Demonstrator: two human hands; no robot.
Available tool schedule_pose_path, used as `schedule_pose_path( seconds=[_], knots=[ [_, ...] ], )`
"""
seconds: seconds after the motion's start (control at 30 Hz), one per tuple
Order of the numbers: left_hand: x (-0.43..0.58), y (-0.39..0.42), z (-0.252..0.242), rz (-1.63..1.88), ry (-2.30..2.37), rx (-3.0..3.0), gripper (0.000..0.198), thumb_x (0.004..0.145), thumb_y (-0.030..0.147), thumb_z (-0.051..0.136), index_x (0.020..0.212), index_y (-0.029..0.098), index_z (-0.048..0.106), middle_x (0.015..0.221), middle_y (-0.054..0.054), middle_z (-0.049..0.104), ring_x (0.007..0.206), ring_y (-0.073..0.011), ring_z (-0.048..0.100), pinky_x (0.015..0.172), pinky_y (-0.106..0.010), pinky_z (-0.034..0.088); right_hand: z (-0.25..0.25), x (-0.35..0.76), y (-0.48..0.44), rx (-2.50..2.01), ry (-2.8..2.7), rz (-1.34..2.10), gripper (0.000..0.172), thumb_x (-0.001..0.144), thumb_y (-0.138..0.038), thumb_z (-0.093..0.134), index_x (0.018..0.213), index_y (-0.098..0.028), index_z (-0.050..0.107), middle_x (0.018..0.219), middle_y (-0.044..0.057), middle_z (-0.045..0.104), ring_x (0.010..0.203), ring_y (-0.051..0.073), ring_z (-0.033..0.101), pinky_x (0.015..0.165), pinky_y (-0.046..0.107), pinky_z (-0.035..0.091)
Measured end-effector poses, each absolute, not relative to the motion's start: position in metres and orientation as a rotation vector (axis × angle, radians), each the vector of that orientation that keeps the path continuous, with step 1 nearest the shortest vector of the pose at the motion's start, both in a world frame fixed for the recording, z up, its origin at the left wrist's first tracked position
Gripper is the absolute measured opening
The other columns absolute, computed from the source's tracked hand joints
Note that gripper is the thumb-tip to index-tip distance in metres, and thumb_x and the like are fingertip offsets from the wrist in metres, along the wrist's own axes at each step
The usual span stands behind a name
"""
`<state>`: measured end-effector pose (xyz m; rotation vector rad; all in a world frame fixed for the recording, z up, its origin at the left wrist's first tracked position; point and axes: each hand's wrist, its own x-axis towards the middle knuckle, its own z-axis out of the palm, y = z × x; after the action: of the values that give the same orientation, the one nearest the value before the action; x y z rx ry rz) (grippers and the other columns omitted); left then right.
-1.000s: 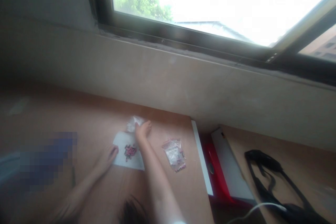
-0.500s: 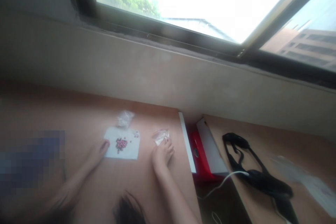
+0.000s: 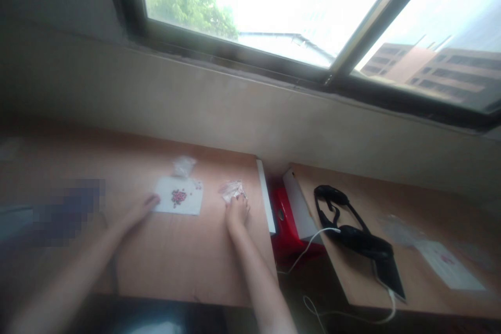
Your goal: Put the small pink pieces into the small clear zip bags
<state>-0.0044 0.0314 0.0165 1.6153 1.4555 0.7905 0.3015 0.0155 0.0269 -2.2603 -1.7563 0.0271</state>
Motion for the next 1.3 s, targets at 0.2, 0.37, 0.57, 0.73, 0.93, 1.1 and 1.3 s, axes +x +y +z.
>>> schedule_pose_path(
  seconds=[0.2,0.37,0.57,0.73,0.93,1.1,1.3],
  knots=[
    [-0.011,0.02,0.032,0.72,1.488,1.569,0.026,0.067,0.039,0.044,0.07,0.016,0.058,0.074,-0.004,0.062,0.076,-0.0212,0.056,0.071,-0.031,0.042,0.043,0.304,0.017,-2.299,-1.644,0.171,0.019,0.069,-0.017,0.044,0.068,-0.014,0.063,0.07,0.009,0.061,0.065,0.018,0.051,0.065,0.029,0.03],
    [-0.004,0.023,0.054,0.738,1.491,1.536,0.027,0.065,0.04,0.046,0.069,0.017,0.058,0.074,-0.004,0.063,0.078,-0.0213,0.056,0.072,-0.03,0.042,0.065,0.304,0.015,-2.096,-1.531,0.161,0.023,0.071,-0.021,0.042,0.078,-0.017,0.063,0.079,0.008,0.062,0.074,0.019,0.053,0.07,0.028,0.032],
    [0.018,0.031,0.08,0.785,1.37,1.597,0.026,0.067,0.039,0.046,0.071,0.016,0.058,0.078,-0.005,0.063,0.078,-0.0201,0.055,0.071,-0.029,0.042,0.076,0.283,0.02,-1.849,-1.466,0.443,0.02,0.07,-0.024,0.044,0.075,-0.016,0.062,0.078,0.007,0.062,0.075,0.019,0.053,0.072,0.031,0.036],
    [0.037,0.037,0.087,0.867,1.221,1.622,0.03,0.07,0.037,0.047,0.09,0.017,0.058,0.096,-0.007,0.06,0.088,-0.0202,0.054,0.074,-0.029,0.043,0.088,0.242,0.018,-1.467,-1.428,1.123,0.021,0.069,-0.03,0.048,0.073,-0.014,0.061,0.072,0.004,0.061,0.065,0.015,0.055,0.061,0.028,0.042],
    [0.042,0.041,0.086,0.778,1.016,1.595,0.031,0.077,0.039,0.04,0.085,0.015,0.057,0.072,-0.004,0.06,0.067,-0.0152,0.056,0.062,-0.026,0.045,0.09,0.211,0.029,-1.449,-1.358,1.297,0.017,0.065,-0.029,0.052,0.065,-0.014,0.06,0.061,0.002,0.059,0.055,0.013,0.054,0.051,0.025,0.043],
    [0.03,0.042,0.087,0.77,0.974,1.55,0.025,0.074,0.037,0.048,0.079,0.014,0.058,0.072,-0.003,0.059,0.067,-0.0149,0.056,0.063,-0.026,0.045,0.075,0.208,0.042,-1.455,-1.35,1.304,0.022,0.068,-0.032,0.049,0.071,-0.013,0.06,0.063,0.003,0.059,0.052,0.014,0.054,0.049,0.025,0.042],
    [0.022,0.043,0.091,0.736,0.996,1.51,0.025,0.07,0.036,0.053,0.077,0.013,0.061,0.073,-0.004,0.062,0.068,-0.0161,0.056,0.063,-0.027,0.045,0.088,0.2,0.039,-1.566,-1.466,0.999,0.02,0.066,-0.027,0.05,0.081,-0.015,0.057,0.08,0.006,0.058,0.074,0.017,0.054,0.065,0.029,0.041]
  ],
)
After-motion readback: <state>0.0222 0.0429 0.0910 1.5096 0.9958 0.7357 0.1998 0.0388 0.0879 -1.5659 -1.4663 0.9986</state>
